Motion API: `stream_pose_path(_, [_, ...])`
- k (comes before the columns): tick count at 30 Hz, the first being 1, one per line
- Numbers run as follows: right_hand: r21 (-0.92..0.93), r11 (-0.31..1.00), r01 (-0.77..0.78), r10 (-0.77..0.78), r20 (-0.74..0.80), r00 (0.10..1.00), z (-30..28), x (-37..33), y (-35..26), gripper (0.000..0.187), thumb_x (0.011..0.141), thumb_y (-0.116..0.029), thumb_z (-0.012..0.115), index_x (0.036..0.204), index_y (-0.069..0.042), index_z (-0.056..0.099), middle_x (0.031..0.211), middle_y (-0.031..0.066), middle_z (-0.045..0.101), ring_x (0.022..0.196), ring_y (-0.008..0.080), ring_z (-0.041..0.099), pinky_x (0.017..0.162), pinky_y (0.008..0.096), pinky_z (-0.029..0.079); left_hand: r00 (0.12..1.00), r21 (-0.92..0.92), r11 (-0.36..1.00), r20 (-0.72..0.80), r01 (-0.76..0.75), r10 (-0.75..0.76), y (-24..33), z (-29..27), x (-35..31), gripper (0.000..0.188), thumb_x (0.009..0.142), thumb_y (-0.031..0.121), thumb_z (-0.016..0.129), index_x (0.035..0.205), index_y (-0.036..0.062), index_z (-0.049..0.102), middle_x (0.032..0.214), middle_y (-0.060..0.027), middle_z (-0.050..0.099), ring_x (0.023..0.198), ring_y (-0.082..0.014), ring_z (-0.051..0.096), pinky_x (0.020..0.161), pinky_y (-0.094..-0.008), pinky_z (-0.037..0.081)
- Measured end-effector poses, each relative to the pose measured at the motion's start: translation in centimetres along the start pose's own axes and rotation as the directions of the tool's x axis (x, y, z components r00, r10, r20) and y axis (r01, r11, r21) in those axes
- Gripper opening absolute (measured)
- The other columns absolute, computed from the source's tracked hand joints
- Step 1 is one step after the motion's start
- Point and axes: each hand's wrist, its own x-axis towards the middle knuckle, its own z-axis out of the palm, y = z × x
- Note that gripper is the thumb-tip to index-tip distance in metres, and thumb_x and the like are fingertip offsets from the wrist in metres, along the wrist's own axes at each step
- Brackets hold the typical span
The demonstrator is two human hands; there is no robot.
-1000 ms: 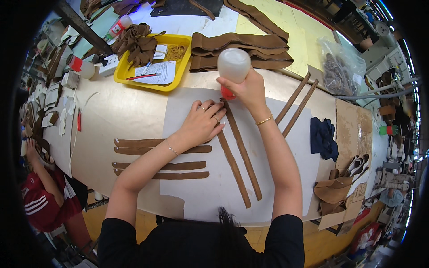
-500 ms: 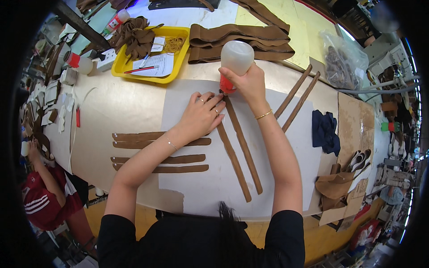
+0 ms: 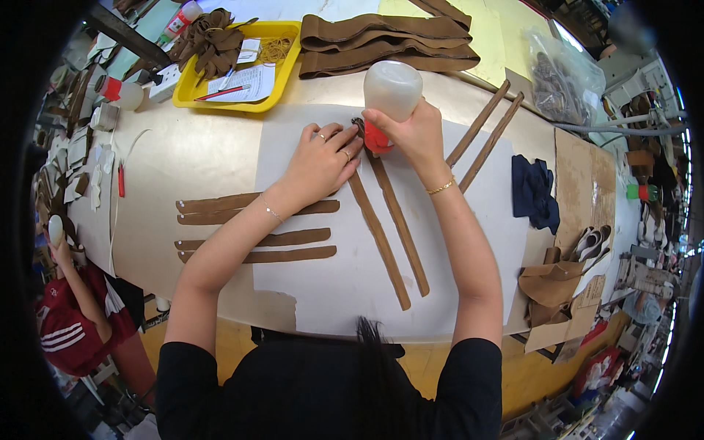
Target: The person applies glue from a red-capped bottle to brown leather pieces and strips on a white worktable. They fold and press the glued leather sections together, then apply glue to long leather strips and align them on the table. The person repeats this process with additional leather pieces and strips.
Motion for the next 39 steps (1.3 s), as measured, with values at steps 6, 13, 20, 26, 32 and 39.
stream_pose_path(6, [-0.057, 0.998, 0.007, -0.004, 0.043, 0.999, -1.2, -2.2, -0.1, 0.058, 0.075, -0.049, 0.075, 0.097, 0.003, 0.065, 0.085, 0.011, 0.07, 0.079, 0.0179, 0.066, 0.07, 0.0298, 0.052, 1.0, 0.013, 1.0, 0.015, 0.004, -0.005, 0.1, 0.0, 0.0, 0.03, 0.082, 0.024, 0.063, 0.107, 0.0074, 0.065, 0.119, -0.0049, 0.06, 0.108, -0.0217, 0.053, 0.09, -0.0397, 0.037])
stream_pose_path(13, [-0.053, 0.999, -0.008, 0.011, 0.057, 0.998, -2.4, -4.6, -0.6, 0.062, 0.07, -0.052, 0.077, 0.095, 0.003, 0.065, 0.083, 0.0139, 0.07, 0.077, 0.0217, 0.068, 0.069, 0.0316, 0.053, 1.0, 0.031, 1.0, 0.02, 0.003, -0.004, 0.2, 0.1, 0.0, 0.029, 0.085, 0.024, 0.062, 0.107, 0.0071, 0.066, 0.121, -0.0048, 0.06, 0.109, -0.0211, 0.052, 0.09, -0.0392, 0.037])
stream_pose_path(20, [0.077, 0.994, -0.073, 0.076, -0.03, 0.997, -3.1, -4.7, -0.8, 0.058, 0.075, -0.049, 0.075, 0.098, 0.003, 0.066, 0.086, 0.0132, 0.07, 0.08, 0.0208, 0.068, 0.07, 0.031, 0.053, 0.999, 0.027, 1.0, 0.035, 0.01, -0.011, 0.3, -0.1, -0.2, 0.029, 0.086, 0.024, 0.06, 0.109, 0.0065, 0.066, 0.123, -0.0055, 0.059, 0.112, -0.021, 0.051, 0.092, -0.0388, 0.036])
stream_pose_path(26, [0.006, 1.0, -0.002, 0.002, -0.037, 0.999, -1.8, -2.5, -0.6, 0.057, 0.075, -0.048, 0.075, 0.1, 0.003, 0.066, 0.087, 0.0139, 0.071, 0.08, 0.021, 0.068, 0.07, 0.0308, 0.053, 0.997, 0.033, 0.999, 0.07, 0.025, -0.027, 0.5, -0.3, -0.2, 0.031, 0.087, 0.025, 0.059, 0.111, 0.0072, 0.065, 0.124, -0.0048, 0.058, 0.112, -0.0209, 0.051, 0.092, -0.0389, 0.036])
stream_pose_path(32, [-0.002, 1.0, 0.025, -0.025, 0.0, 1.0, -1.0, -1.7, -0.6, 0.058, 0.073, -0.049, 0.077, 0.096, 0.003, 0.066, 0.085, 0.0139, 0.07, 0.077, 0.0219, 0.069, 0.068, 0.0306, 0.054, 0.996, 0.023, 0.999, 0.077, 0.036, -0.038, 0.5, -0.4, -0.1, 0.031, 0.086, 0.024, 0.059, 0.112, 0.0082, 0.064, 0.123, -0.0039, 0.059, 0.112, -0.0207, 0.051, 0.092, -0.039, 0.036])
stream_pose_path(39, [-0.078, 0.997, -0.014, 0.02, 0.08, 0.997, -1.8, -3.1, -1.1, 0.058, 0.071, -0.049, 0.077, 0.094, 0.003, 0.066, 0.081, 0.0136, 0.07, 0.075, 0.0214, 0.068, 0.067, 0.0307, 0.053, 0.997, 0.028, 0.999, 0.062, 0.036, -0.038, 0.5, -0.1, -0.2, 0.03, 0.085, 0.022, 0.06, 0.111, 0.0086, 0.064, 0.122, -0.0039, 0.059, 0.112, -0.0211, 0.052, 0.091, -0.039, 0.036])
